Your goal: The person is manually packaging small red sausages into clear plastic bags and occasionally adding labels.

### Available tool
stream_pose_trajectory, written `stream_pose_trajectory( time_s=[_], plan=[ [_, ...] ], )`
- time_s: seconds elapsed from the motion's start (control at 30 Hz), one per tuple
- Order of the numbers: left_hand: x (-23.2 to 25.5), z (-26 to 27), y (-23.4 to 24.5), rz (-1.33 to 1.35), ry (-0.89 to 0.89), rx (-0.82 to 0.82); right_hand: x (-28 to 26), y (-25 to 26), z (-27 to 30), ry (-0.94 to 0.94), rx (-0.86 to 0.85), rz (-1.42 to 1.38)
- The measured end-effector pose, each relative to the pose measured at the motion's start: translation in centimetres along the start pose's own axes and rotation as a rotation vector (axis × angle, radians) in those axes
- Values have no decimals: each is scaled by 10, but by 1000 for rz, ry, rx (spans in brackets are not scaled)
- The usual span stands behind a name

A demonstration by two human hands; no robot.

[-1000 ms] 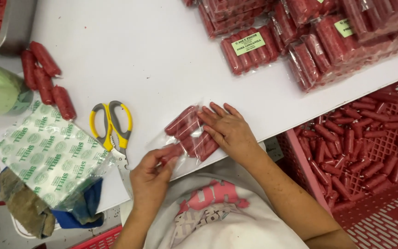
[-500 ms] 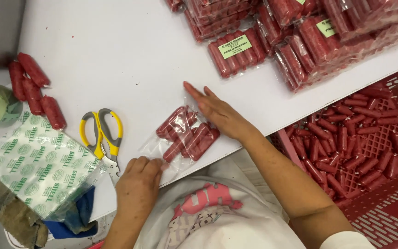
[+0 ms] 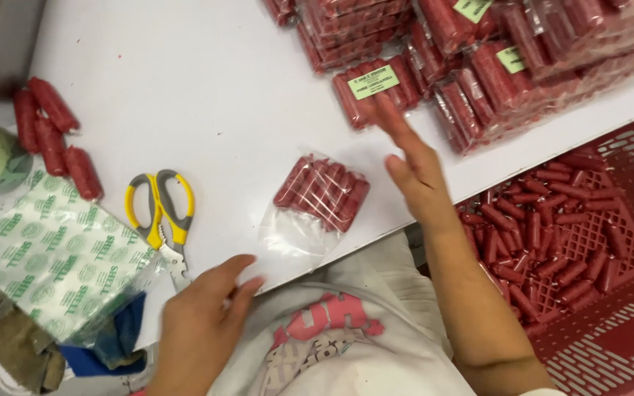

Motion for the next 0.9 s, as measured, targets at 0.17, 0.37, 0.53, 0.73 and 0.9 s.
stream_pose_trajectory(
  time_s=[0.17, 0.37, 0.53, 0.73, 0.9],
  plan=[
    [-60, 80, 28, -237, -43, -50, -14, -12, 37, 45, -38, 139],
    [-36, 75, 35, -485, -474, -93, -40, -109, 61, 227, -234, 587],
    [36, -24, -21, -224, -188, 20, -21, -121, 59, 221, -97, 695],
    [14, -50, -78, -382, -114, 109, -24, -96, 79, 214, -12, 673],
    [23, -16, -98, -311, -167, -83, -23, -106, 71, 321, -30, 822]
  ],
)
Point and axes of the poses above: each hand's wrist, its own z-axis away from the middle knuckle, its own y-axis out of the back of the hand, x = y × z, the point moved 5 cm from there along -z, towards the middle knuckle, and after that the axes turned 4 degrees about y, right-handed, at the moved point
